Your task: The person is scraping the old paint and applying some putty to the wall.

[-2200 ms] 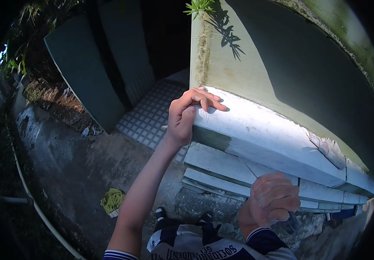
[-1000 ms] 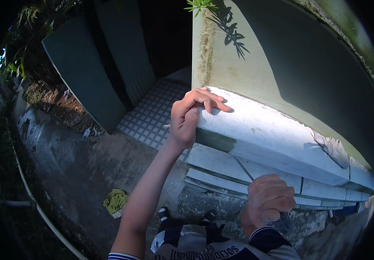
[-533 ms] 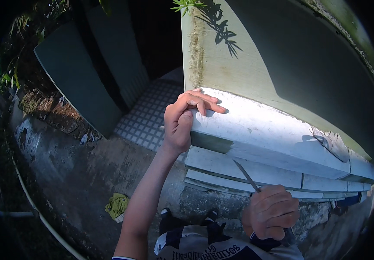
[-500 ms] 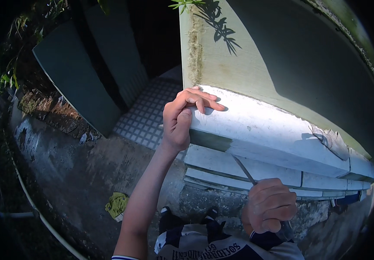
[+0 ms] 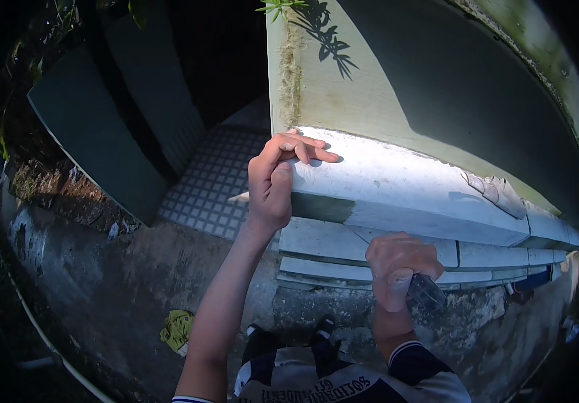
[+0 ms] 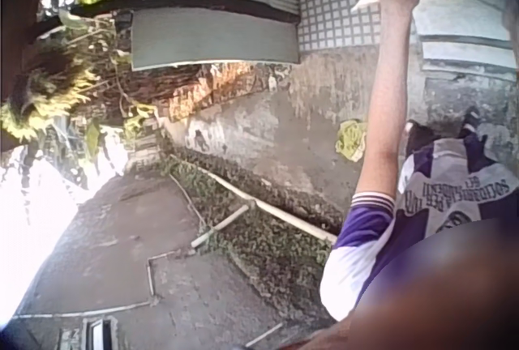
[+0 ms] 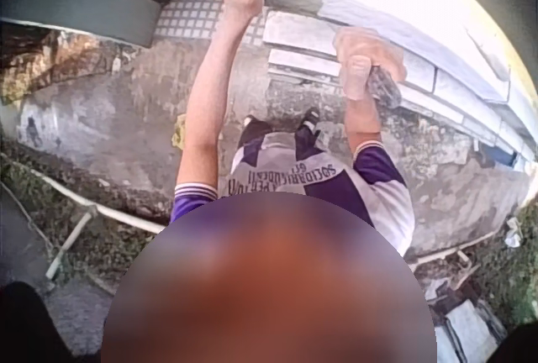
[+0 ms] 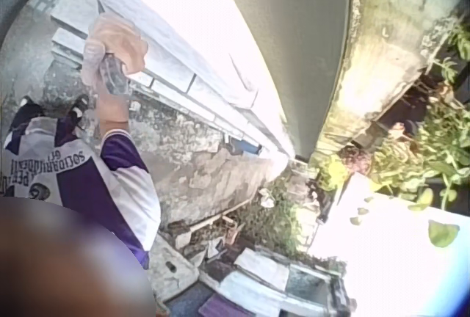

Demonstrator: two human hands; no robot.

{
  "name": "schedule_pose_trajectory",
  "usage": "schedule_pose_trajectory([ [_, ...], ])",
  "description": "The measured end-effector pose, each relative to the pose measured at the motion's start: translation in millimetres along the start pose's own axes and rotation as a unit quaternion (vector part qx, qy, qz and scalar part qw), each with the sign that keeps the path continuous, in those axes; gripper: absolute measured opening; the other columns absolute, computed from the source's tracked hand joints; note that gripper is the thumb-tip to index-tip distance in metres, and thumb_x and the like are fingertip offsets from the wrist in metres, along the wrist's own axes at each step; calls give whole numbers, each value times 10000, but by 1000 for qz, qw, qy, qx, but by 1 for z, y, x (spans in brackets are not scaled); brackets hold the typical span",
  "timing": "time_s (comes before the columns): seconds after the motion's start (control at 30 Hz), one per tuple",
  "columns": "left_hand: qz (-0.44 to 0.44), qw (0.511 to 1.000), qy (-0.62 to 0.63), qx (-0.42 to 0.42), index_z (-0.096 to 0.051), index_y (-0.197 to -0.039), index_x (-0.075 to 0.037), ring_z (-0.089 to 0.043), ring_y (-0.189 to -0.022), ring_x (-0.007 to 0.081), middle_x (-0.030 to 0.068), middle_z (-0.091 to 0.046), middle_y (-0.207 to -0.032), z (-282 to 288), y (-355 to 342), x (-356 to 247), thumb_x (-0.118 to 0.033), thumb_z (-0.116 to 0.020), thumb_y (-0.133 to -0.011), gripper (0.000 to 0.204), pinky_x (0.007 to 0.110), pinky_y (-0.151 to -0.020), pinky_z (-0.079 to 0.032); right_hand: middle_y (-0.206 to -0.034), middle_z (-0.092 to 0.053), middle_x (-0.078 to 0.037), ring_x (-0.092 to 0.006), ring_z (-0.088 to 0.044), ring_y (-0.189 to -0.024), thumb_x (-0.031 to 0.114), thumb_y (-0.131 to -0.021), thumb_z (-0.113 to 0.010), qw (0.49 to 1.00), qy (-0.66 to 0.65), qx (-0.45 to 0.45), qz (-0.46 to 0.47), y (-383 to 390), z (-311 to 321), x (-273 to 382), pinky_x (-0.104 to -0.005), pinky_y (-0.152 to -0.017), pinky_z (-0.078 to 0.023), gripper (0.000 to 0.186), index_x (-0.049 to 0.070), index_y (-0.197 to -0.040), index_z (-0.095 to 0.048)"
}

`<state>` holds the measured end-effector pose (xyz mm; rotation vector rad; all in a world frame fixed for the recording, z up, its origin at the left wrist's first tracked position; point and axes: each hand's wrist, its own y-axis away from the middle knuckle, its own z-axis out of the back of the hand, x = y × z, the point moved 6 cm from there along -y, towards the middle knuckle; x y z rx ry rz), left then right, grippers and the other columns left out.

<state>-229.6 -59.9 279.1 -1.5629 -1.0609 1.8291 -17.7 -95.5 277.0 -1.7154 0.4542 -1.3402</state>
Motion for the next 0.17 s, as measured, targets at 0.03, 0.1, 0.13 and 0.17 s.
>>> schedule_pose_trajectory([
  [0.03,-2,1000,6,3,-480,-889,-72,-633,-1113,257,193,-739,-931,-2,2,0,-153,-330,-882,170,470,-1122,-309,-602,-585,-41,-124,-556,-521,363,-986,-610,1000,6,-3,2,7,3,9,-285,-565,-516,460,84,-659,-445],
  [0.1,-52,998,-21,-10,-505,-891,-40,-662,-1063,265,185,-737,-897,1,4,-2,-42,-313,-852,196,453,-1098,-356,-555,-564,-45,-122,-549,-489,365,-975,-632,991,82,-16,107,18,5,34,-261,-616,-532,479,70,-635,-468],
  [0.13,-49,998,-33,0,-505,-892,-44,-655,-1092,269,182,-739,-905,3,2,-2,-39,-310,-852,200,461,-1116,-333,-483,-532,-7,-140,-551,-425,276,-957,-675,976,-60,-87,190,21,7,41,-333,-549,-559,454,61,-586,-527],
  [0.17,-27,1000,-11,5,-507,-893,-53,-621,-1175,284,160,-744,-936,1,2,-2,-41,-310,-848,202,456,-1126,-318,-487,-571,-2,-158,-577,-404,293,-946,-686,981,-87,-60,162,18,6,39,-319,-503,-557,444,68,-588,-552],
])
